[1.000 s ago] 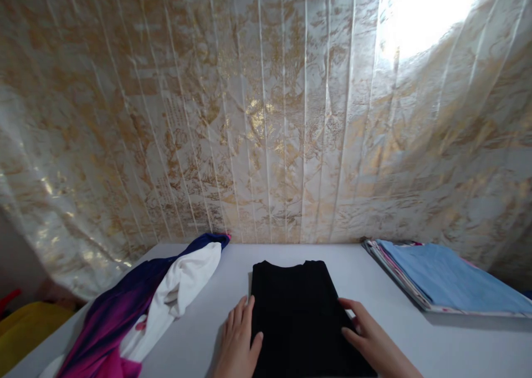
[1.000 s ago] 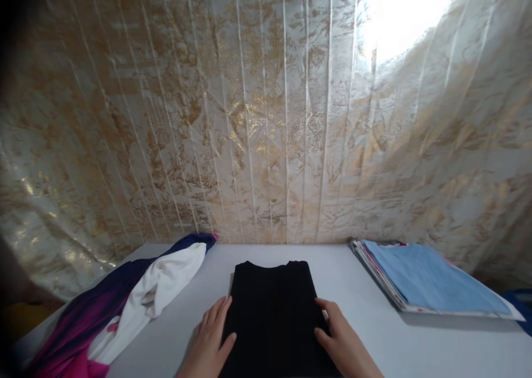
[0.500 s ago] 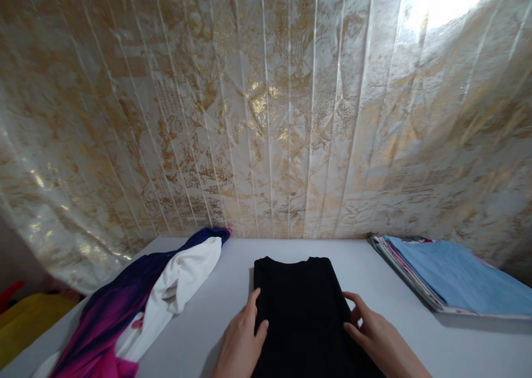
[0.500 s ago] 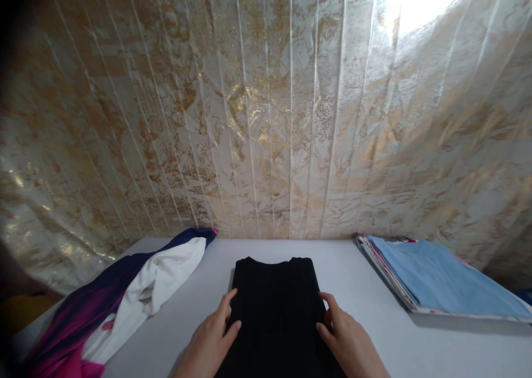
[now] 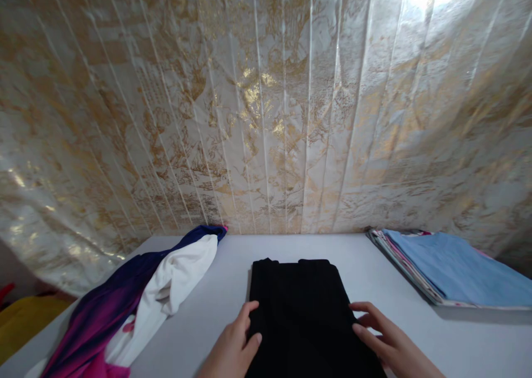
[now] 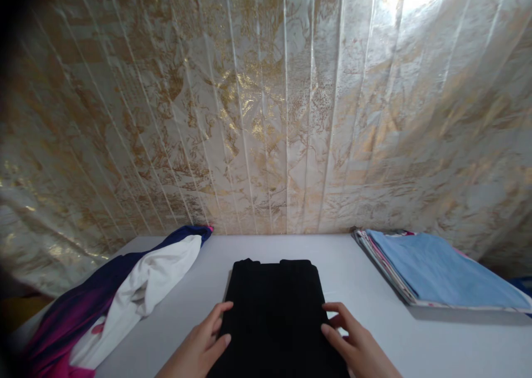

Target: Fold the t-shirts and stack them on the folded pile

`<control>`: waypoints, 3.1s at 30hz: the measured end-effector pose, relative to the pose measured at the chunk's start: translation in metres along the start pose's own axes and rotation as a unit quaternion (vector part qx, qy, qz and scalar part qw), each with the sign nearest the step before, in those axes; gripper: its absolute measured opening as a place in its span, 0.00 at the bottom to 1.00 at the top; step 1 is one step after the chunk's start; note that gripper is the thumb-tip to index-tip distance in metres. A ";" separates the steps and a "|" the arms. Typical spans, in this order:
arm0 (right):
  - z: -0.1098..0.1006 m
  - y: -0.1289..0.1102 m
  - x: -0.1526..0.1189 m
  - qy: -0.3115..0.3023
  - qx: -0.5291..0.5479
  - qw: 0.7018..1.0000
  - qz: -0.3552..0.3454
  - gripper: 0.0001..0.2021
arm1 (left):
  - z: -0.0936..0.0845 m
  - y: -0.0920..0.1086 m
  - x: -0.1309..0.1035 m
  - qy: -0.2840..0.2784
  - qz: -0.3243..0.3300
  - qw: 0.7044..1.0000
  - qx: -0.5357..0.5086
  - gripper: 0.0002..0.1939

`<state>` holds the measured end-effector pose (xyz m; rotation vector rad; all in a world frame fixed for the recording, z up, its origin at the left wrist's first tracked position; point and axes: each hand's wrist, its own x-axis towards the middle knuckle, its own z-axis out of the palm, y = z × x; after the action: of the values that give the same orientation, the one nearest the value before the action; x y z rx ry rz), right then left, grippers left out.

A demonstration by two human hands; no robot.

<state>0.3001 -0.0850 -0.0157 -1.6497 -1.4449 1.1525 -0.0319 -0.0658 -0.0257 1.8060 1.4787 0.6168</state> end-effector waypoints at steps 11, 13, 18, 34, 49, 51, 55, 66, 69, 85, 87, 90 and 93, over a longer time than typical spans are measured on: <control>-0.009 -0.007 0.021 -0.021 0.036 0.999 0.008 0.30 | -0.020 0.037 -0.004 -0.080 -0.002 0.983 0.165 0.26; -0.011 -0.010 0.035 0.001 0.079 0.997 0.018 0.32 | -0.015 0.047 -0.002 -0.034 0.006 0.974 0.224 0.28; -0.011 -0.016 0.084 0.065 0.100 0.993 0.011 0.29 | 0.006 0.079 0.015 0.012 0.039 0.961 0.274 0.29; -0.016 -0.019 0.113 0.003 0.114 0.993 -0.041 0.32 | 0.061 0.132 0.170 -0.011 0.100 0.983 0.155 0.11; -0.016 -0.012 0.074 -0.096 0.071 0.993 0.022 0.36 | 0.080 0.126 0.173 -0.004 0.126 0.976 0.175 0.13; -0.017 -0.012 0.074 -0.104 0.084 0.991 0.018 0.36 | 0.081 0.124 0.171 -0.013 0.137 0.976 0.170 0.14; -0.020 -0.017 0.074 -0.113 0.085 0.990 -0.004 0.32 | 0.076 0.124 0.167 -0.035 0.158 0.974 0.160 0.14; -0.025 -0.024 0.057 -0.153 -0.027 0.987 0.048 0.32 | 0.073 0.127 0.172 0.020 0.156 0.972 0.175 0.09; -0.022 -0.016 0.046 -0.142 -0.103 0.982 0.063 0.33 | 0.082 0.121 0.174 0.014 0.173 0.970 0.172 0.07; -0.016 -0.030 0.018 -0.148 -0.266 0.950 0.064 0.40 | 0.086 0.123 0.169 0.010 0.162 0.968 0.189 0.10; -0.016 -0.030 0.017 -0.147 -0.268 0.950 0.068 0.40 | 0.088 0.120 0.171 0.001 0.177 0.966 0.188 0.10; -0.014 -0.026 0.019 -0.141 -0.306 0.938 0.077 0.41 | 0.090 0.116 0.174 -0.002 0.193 0.964 0.181 0.09; -0.011 -0.023 0.021 -0.143 -0.346 0.923 0.093 0.42 | 0.094 0.112 0.177 0.007 0.204 0.963 0.174 0.12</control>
<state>0.3006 -0.0594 0.0055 -2.1941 -2.0872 1.0780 0.1489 0.0751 -0.0118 2.4192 1.2871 0.5921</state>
